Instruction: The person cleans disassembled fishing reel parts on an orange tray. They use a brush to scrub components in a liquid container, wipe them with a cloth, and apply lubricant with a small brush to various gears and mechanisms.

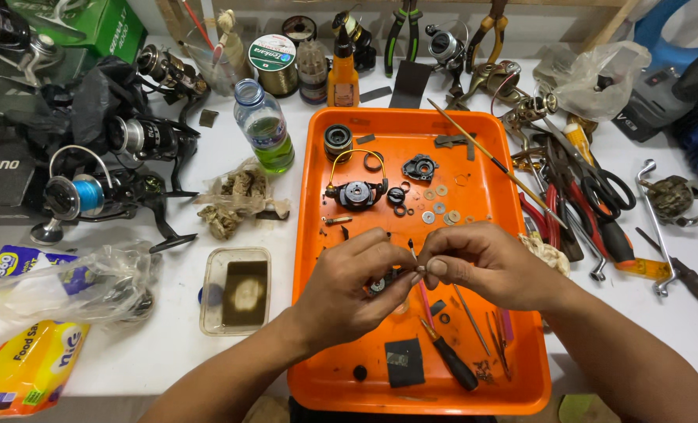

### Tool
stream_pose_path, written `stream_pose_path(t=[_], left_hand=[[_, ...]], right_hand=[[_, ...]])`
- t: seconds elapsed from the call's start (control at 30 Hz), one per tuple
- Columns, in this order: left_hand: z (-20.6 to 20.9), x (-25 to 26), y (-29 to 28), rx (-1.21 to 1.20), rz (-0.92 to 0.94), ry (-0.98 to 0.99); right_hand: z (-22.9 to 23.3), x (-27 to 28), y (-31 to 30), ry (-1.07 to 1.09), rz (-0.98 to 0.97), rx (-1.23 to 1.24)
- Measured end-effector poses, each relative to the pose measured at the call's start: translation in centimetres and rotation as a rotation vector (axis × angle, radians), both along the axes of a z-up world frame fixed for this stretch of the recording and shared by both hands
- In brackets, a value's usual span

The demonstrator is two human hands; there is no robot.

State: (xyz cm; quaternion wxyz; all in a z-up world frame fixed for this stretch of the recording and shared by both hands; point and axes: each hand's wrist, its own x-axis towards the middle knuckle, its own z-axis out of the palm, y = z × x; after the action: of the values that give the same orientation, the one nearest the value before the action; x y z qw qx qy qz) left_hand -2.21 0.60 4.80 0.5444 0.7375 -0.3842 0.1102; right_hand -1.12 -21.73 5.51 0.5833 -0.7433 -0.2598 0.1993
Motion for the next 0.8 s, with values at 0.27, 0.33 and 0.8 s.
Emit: stream_pose_path(t=[0.27, 0.33, 0.8], left_hand=[[-0.2, 0.0, 0.1, -0.009, 0.009, -0.118], [-0.3, -0.1, 0.1, -0.001, 0.013, -0.135], [-1.1, -0.8, -0.3, -0.108, -0.079, 0.061]], right_hand=[[-0.3, 0.1, 0.1, 0.02, 0.047, 0.062], [-0.7, 0.0, 0.1, 0.044, 0.051, 0.073], [-2.8, -0.4, -0.3, 0.332, 0.103, 0.284]])
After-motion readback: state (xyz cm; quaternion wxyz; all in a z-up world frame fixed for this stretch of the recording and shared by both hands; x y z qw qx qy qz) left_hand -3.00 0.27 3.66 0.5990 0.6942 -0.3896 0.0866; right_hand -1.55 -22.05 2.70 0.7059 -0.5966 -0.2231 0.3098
